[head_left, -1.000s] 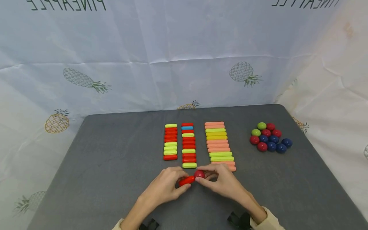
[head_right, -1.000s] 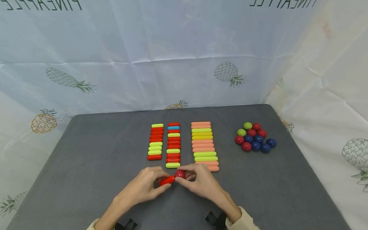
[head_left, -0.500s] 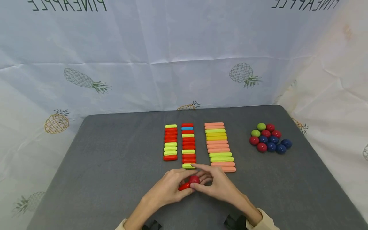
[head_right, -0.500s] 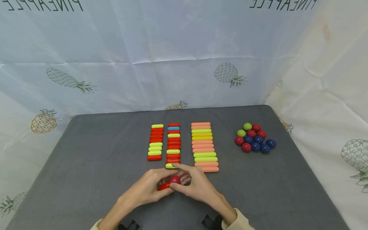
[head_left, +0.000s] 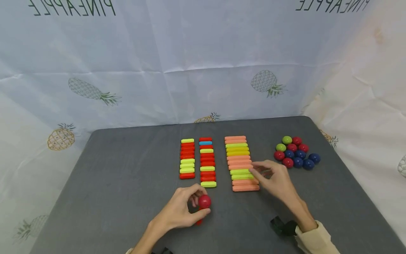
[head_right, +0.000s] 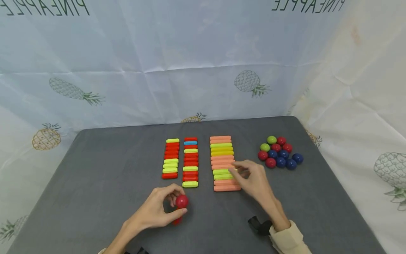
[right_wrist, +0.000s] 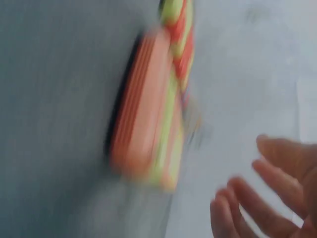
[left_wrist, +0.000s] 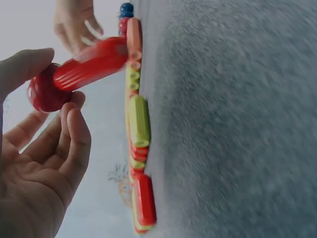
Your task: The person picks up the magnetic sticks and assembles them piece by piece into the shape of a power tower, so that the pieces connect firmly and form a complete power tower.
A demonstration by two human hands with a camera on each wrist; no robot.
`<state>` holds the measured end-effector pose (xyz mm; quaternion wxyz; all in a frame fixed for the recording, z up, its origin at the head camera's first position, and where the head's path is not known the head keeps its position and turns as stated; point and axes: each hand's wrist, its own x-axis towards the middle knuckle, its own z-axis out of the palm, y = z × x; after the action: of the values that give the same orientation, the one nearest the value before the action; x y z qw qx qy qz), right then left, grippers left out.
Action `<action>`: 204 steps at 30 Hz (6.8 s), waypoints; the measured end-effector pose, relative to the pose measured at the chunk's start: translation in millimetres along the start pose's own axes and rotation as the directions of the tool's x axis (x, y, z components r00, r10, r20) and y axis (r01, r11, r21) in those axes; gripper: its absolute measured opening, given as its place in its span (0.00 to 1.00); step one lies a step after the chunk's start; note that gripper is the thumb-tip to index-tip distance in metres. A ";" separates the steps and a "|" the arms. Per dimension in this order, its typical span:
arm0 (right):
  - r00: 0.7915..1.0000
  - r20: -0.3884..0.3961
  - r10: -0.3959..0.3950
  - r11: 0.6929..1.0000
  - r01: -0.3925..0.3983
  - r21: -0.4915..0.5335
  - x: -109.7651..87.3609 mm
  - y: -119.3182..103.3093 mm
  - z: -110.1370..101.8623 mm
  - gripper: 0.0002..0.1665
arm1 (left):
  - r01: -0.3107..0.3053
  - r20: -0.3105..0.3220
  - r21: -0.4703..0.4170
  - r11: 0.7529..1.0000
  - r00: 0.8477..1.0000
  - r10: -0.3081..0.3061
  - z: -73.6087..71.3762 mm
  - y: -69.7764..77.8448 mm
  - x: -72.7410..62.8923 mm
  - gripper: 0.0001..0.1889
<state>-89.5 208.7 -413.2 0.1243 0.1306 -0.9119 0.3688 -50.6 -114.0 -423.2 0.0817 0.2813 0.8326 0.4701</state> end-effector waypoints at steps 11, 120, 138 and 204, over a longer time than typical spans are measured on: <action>0.982 -0.136 0.129 0.943 -0.164 -0.291 4.5 62.8 -44.1 0.20 | 0.063 0.068 -0.035 0.997 0.996 -0.061 -10.6 -8.1 -6.4 0.15; 0.919 0.276 -0.282 0.897 0.355 -0.264 37.5 -95.7 143.5 0.15 | 0.251 0.038 -0.231 0.940 0.968 -0.249 -32.3 -44.3 -28.4 0.22; 0.879 0.375 -0.294 0.863 0.413 -0.290 37.1 -103.2 151.9 0.12 | 0.238 0.032 -0.195 0.952 0.971 -0.236 -35.9 -52.0 -30.0 0.21; 0.996 0.001 0.089 0.955 -0.085 -0.284 58.9 10.0 -0.9 0.22 | 0.259 0.105 0.107 0.960 0.957 -0.270 -28.0 -40.1 -21.7 0.34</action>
<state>-147.7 207.6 -400.0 0.1192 0.0735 -0.9610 0.2384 -59.6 -162.4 -444.0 0.1802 0.1979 0.8771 0.3987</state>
